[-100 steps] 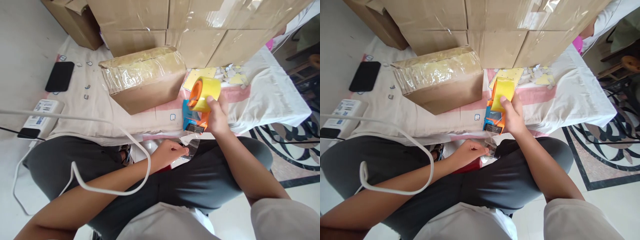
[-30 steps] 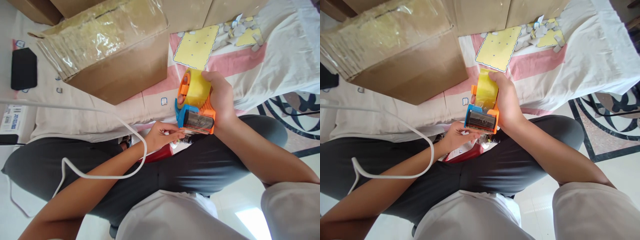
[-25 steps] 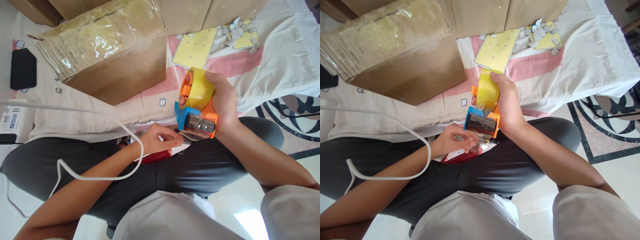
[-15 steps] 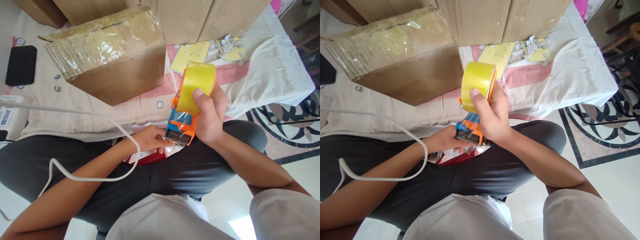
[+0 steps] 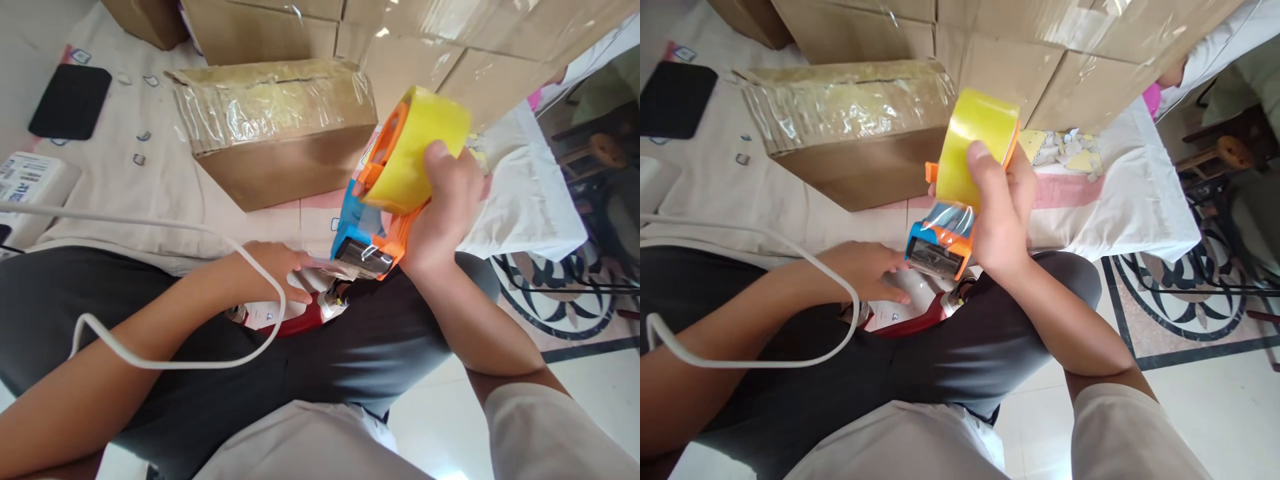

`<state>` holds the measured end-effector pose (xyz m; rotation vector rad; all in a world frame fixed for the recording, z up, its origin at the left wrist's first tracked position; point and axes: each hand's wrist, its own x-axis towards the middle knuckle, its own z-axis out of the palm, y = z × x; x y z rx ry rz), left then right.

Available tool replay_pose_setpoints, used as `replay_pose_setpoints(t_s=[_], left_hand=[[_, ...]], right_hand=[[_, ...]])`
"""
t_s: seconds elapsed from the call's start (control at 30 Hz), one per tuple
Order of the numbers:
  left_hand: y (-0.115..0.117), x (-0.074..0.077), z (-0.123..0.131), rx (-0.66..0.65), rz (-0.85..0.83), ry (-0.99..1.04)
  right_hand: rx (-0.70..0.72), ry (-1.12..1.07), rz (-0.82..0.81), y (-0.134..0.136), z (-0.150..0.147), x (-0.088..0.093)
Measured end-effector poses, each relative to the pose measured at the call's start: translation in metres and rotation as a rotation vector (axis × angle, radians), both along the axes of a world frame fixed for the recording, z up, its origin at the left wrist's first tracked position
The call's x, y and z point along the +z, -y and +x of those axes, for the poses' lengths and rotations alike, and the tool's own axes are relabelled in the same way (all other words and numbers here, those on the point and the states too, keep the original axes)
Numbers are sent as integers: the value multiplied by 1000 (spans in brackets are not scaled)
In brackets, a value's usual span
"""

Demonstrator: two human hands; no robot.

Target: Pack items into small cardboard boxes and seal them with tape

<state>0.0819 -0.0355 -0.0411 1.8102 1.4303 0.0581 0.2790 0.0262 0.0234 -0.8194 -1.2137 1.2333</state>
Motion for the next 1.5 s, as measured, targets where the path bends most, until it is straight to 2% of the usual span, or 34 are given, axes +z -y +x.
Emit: replay_pose_setpoints(t_s=[0.07, 0.13, 0.2, 0.27, 0.37, 0.47, 0.7, 0.83, 1.1, 1.23, 1.5], left_hand=[[0, 25, -6, 46, 160, 16], [5, 41, -4, 148, 284, 162], [12, 48, 3, 253, 318, 364], [18, 51, 12, 316, 281, 528], [24, 51, 24, 402, 205, 673], [27, 51, 30, 499, 192, 731], [26, 48, 33, 559, 269, 814], [26, 49, 31, 553, 286, 797], [25, 33, 33, 507, 410, 863], [24, 32, 35, 496, 491, 893], [21, 27, 38, 500, 489, 931]], right_hand=[[27, -58, -47, -8, -5, 1], [48, -89, -91, -14, -10, 0], [74, -110, -139, -17, -14, -2], [97, -124, -188, -18, -18, -3], [161, -139, -253, -16, -24, -3], [205, -188, -295, -13, -28, -4], [222, -237, -284, -8, -28, -7], [214, -167, -184, -2, -27, -9], [169, -229, -154, -10, -30, -21], [134, -210, -91, -10, -30, -20], [117, -212, -84, -8, -28, -16]])
